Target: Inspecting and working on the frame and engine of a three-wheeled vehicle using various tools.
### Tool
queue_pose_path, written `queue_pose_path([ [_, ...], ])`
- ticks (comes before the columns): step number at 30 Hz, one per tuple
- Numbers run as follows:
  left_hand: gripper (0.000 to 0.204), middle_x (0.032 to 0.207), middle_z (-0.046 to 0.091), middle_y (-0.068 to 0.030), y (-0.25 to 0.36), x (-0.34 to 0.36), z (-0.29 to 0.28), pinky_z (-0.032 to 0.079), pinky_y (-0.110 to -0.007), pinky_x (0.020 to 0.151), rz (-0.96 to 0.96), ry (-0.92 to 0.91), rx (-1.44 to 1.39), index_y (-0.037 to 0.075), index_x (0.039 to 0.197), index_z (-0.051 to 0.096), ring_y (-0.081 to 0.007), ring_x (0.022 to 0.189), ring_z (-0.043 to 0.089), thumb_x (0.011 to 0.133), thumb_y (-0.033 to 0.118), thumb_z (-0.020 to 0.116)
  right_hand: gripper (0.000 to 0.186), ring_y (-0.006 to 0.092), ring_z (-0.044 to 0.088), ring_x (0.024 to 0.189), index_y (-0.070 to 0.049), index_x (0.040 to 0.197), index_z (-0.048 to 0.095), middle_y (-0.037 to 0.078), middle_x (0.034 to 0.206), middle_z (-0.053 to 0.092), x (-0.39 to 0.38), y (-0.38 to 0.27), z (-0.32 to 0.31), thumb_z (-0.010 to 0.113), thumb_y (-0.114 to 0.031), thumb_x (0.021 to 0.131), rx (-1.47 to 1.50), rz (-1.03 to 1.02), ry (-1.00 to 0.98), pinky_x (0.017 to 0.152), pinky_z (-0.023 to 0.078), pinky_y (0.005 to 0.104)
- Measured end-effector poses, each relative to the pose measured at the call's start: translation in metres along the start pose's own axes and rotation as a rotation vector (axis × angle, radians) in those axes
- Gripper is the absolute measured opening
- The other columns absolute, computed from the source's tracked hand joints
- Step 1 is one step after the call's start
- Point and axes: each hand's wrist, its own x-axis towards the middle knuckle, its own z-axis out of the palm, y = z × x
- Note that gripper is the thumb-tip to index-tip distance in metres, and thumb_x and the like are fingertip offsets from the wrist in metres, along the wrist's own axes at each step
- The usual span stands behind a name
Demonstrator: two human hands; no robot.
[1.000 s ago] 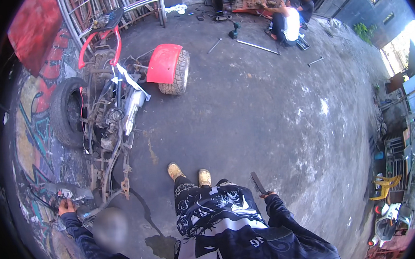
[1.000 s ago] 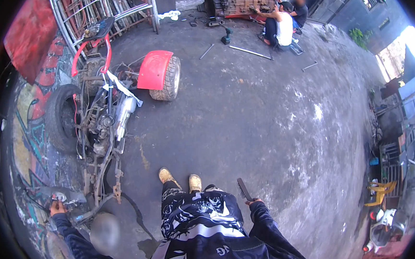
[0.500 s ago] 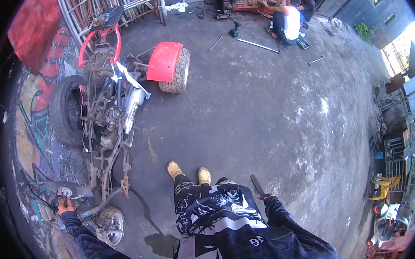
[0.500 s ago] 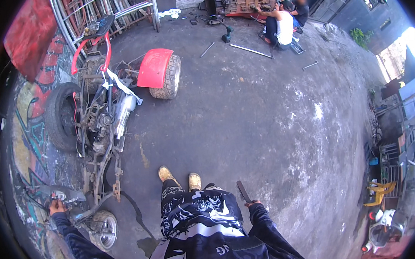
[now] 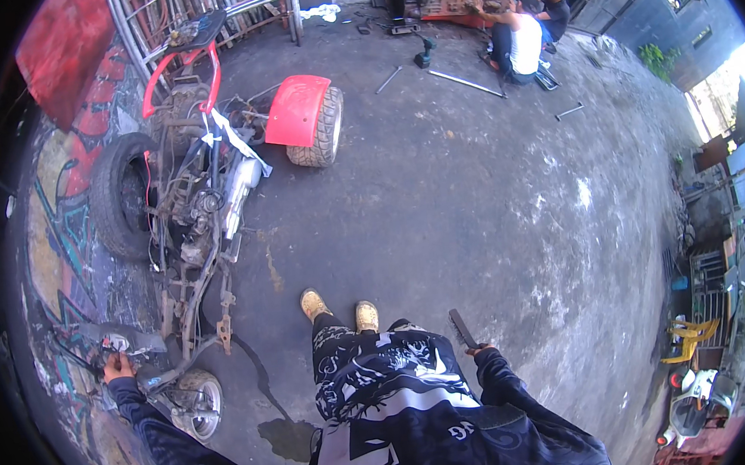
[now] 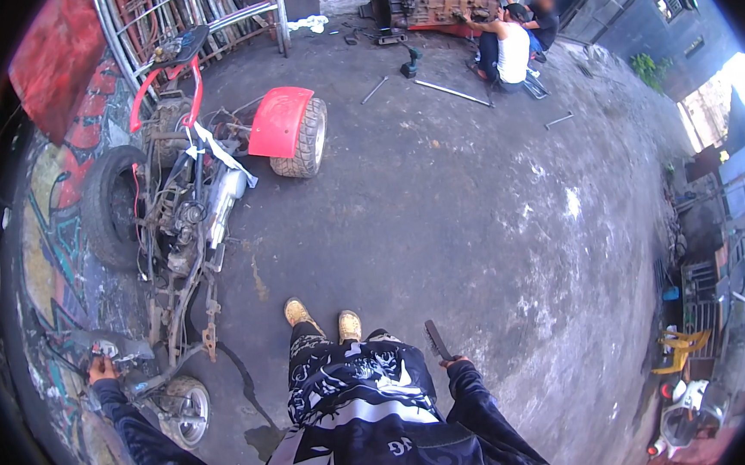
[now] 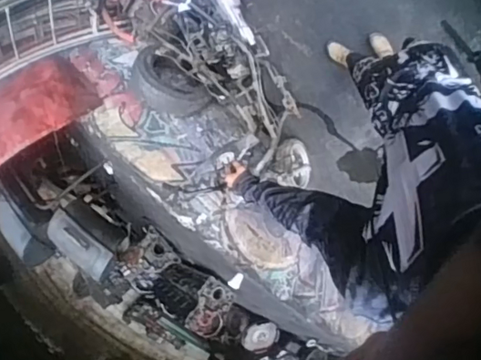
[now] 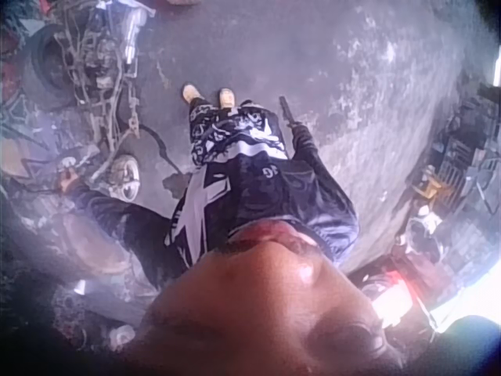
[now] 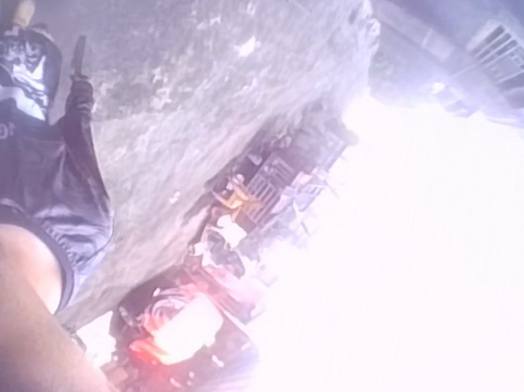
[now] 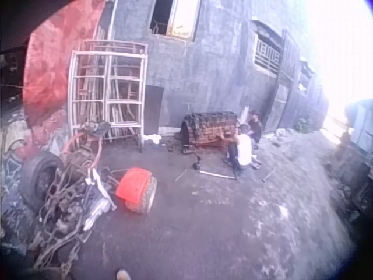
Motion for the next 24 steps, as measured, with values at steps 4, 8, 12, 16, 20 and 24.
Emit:
queue_pose_path([
  [4,0.021,0.062,0.06,-0.0048,-0.004,0.005,-0.001,0.041,-0.026,0.043,0.039,-0.012,-0.02,-0.001,0.086,0.062,-0.0089,0.048,0.053,0.093,0.02,0.063,0.067,0.0262,0.062,0.109,-0.001,0.12,0.063,0.015,0.113,0.067,-0.012,-0.009,-0.003,0.083,-0.043,0.071,0.018,0.0,0.007,0.095,0.046,0.0322],
  [8,0.021,0.061,0.059,-0.0047,-0.013,0.004,-0.004,0.041,-0.026,0.043,0.054,-0.02,0.004,0.0,0.084,0.061,-0.0092,0.048,0.053,0.092,0.019,0.063,0.064,0.0269,0.063,0.107,0.0,0.118,0.064,0.015,0.11,0.068,-0.01,-0.008,-0.002,0.083,-0.04,0.071,0.024,-0.03,0.05,0.095,0.046,0.0325],
  [12,0.028,0.074,0.068,-0.0141,-0.041,-0.006,-0.037,0.052,-0.038,0.064,0.104,0.05,0.238,0.0,0.087,0.065,-0.025,0.065,0.067,0.084,0.028,0.068,0.058,0.0265,0.065,0.101,0.0,0.113,0.066,0.013,0.102,0.071,-0.01,-0.01,0.003,0.083,-0.036,0.071,-0.05,-0.108,0.089,0.09,0.048,0.0323],
  [16,0.031,0.08,0.07,-0.0166,0.04,-0.027,-0.007,0.052,-0.039,0.07,0.16,0.075,0.238,0.003,0.092,0.069,-0.0313,0.075,0.068,0.083,0.032,0.067,0.057,0.0267,0.067,0.092,0.001,0.114,0.066,0.015,0.099,0.071,0.044,0.033,0.008,0.081,-0.036,0.072,-0.059,-0.139,0.028,0.084,0.05,0.0359],
  [20,0.037,0.082,0.071,-0.0143,0.048,-0.034,-0.001,0.053,-0.037,0.074,0.019,0.055,0.19,0.005,0.098,0.07,-0.0284,0.079,0.07,0.082,0.038,0.067,0.052,0.0236,0.065,0.079,0.004,0.103,0.069,0.013,0.09,0.07,0.01,0.007,-0.002,0.086,-0.028,0.066,-0.033,-0.176,0.026,0.076,0.05,0.0359],
  [24,0.027,0.071,0.069,-0.0052,0.061,-0.048,-0.011,0.049,-0.025,0.056,0.005,0.091,0.229,0.002,0.096,0.068,-0.0103,0.058,0.064,0.088,0.028,0.067,0.051,0.0248,0.065,0.082,0.004,0.102,0.069,0.014,0.089,0.071,0.049,0.013,-0.007,0.086,-0.03,0.067,-0.146,-0.181,0.028,0.08,0.049,0.0366],
])
